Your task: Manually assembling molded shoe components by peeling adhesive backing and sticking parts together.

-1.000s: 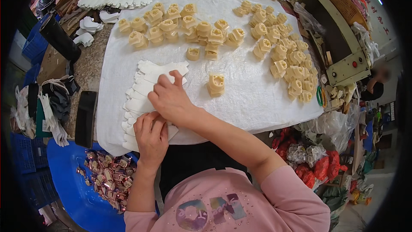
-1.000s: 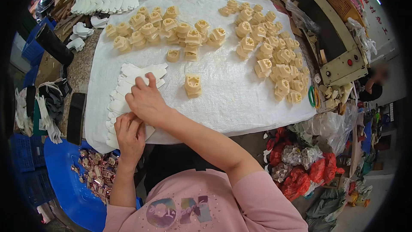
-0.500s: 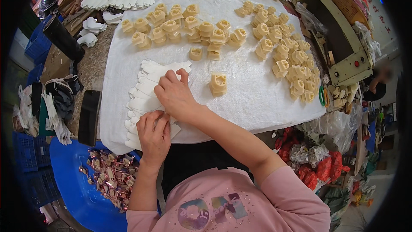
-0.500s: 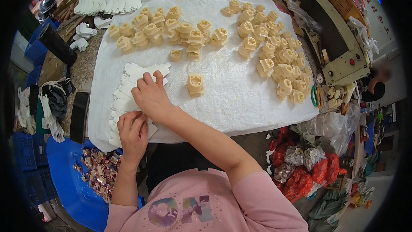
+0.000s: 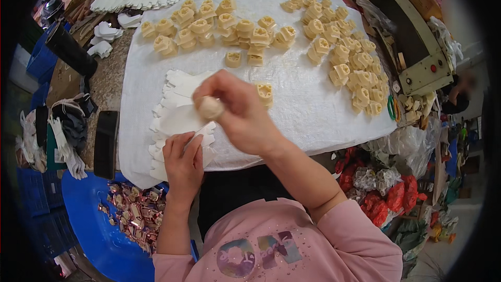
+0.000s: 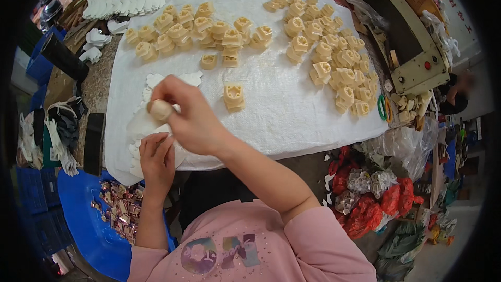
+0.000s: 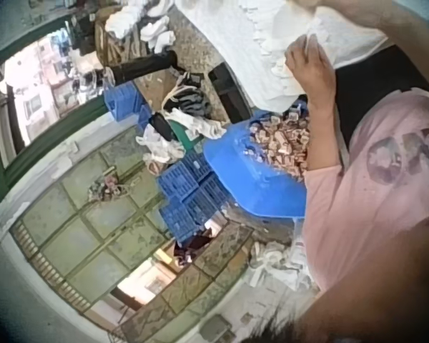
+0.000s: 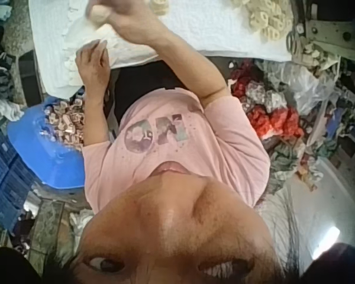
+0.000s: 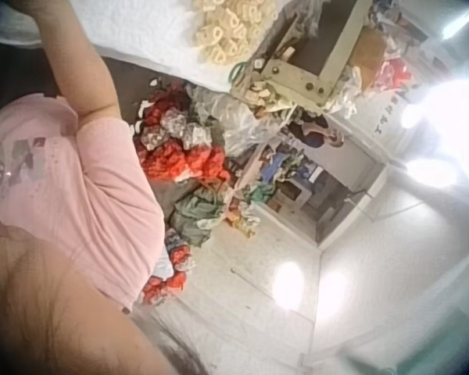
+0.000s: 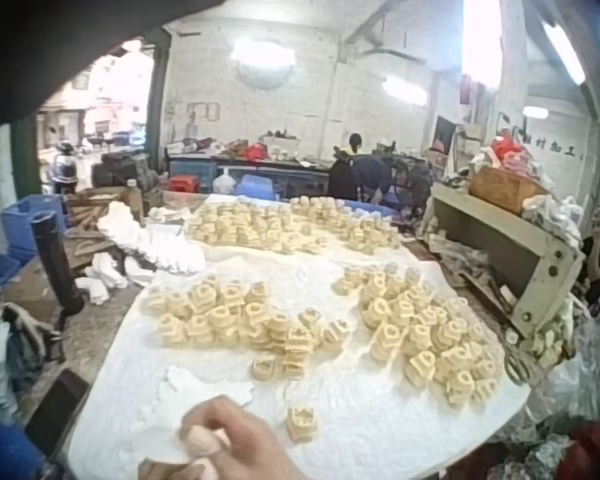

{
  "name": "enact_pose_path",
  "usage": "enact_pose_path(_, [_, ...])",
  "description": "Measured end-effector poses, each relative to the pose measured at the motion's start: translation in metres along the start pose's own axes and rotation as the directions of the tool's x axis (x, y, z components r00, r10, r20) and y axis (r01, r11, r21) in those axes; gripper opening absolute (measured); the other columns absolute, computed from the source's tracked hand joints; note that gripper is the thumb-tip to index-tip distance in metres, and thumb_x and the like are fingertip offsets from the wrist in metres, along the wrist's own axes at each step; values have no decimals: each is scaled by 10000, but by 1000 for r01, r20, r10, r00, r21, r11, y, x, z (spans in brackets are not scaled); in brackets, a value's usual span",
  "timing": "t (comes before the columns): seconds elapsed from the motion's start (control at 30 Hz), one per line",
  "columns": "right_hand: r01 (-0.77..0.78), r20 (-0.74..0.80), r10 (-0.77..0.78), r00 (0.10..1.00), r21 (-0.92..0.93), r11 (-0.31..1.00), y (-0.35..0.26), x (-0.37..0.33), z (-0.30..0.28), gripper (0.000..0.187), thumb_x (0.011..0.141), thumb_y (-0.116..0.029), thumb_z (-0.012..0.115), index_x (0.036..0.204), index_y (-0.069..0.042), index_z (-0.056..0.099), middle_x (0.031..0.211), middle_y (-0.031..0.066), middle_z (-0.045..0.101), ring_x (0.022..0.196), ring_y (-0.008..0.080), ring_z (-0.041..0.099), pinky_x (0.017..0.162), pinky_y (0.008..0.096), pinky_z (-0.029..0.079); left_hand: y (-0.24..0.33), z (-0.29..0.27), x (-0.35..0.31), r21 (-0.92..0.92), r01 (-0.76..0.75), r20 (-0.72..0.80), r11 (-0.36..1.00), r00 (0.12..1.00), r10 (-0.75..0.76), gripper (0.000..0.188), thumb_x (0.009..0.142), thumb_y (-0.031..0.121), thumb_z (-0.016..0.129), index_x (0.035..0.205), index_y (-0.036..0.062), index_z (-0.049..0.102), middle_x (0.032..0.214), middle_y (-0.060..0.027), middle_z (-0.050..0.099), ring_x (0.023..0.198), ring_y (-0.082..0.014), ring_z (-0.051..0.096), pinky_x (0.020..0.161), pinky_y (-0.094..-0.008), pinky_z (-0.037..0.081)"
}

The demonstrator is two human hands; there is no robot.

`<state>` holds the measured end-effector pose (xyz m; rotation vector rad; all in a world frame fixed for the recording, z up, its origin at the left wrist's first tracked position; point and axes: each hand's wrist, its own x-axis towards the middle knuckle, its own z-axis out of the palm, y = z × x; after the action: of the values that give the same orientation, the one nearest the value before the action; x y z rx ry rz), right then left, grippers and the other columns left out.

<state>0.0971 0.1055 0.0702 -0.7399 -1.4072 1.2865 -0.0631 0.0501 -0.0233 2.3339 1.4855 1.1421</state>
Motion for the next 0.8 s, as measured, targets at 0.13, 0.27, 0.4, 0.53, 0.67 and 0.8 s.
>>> enact_pose_path(0.13, [-104,-51,114,992,177,979,2,-27,-31,224,875,-239,626,895,-39,526,831,-1,554,761,77,505,705,244,437,16,-25,13,26,25,129,999,991,-28,323,737,59,638,1050,-4,592,1010,-150,599,955,-340,543,854,-402,415])
enact_pose_path(0.27, [-255,-56,269,962,176,951,13,-58,-41,206,878,-225,620,907,-45,526,849,-13,549,777,66,501,715,235,427,46,-14,23,-436,169,208,884,975,-84,377,903,231,498,1143,-57,533,1049,-144,581,934,-253,547,848,-361,421])
enact_pose_path(0.4, [-316,-67,325,943,121,941,23,-79,-53,157,874,-173,609,910,-44,525,854,-15,550,780,63,499,724,229,418,60,1,23,-829,510,419,230,838,-349,424,977,276,398,1196,-73,499,960,-77,582,788,-113,533,700,-250,439])
enact_pose_path(0.53, [-332,-16,332,943,2,943,27,-90,-72,97,867,-113,587,917,-41,545,845,-11,555,777,79,505,737,236,416,62,16,21,-779,627,589,-33,711,-385,367,979,245,412,1175,-45,521,853,-48,595,655,-81,524,564,-200,421])
enact_pose_path(0.67, [-135,-234,49,971,-367,920,30,-81,-100,195,811,-86,636,993,-43,581,885,45,574,802,173,534,759,272,436,58,28,23,-822,563,541,-90,722,-430,356,991,231,394,1161,-43,544,858,-54,595,691,-63,501,603,-204,404])
enact_pose_path(0.8, [47,-103,-351,931,-919,392,32,-52,-94,383,660,-62,717,1026,-49,608,1039,113,537,941,321,490,741,357,471,64,53,39,-916,380,396,-130,800,-450,411,991,330,372,1247,25,474,1101,-78,584,968,-171,550,781,-307,428])
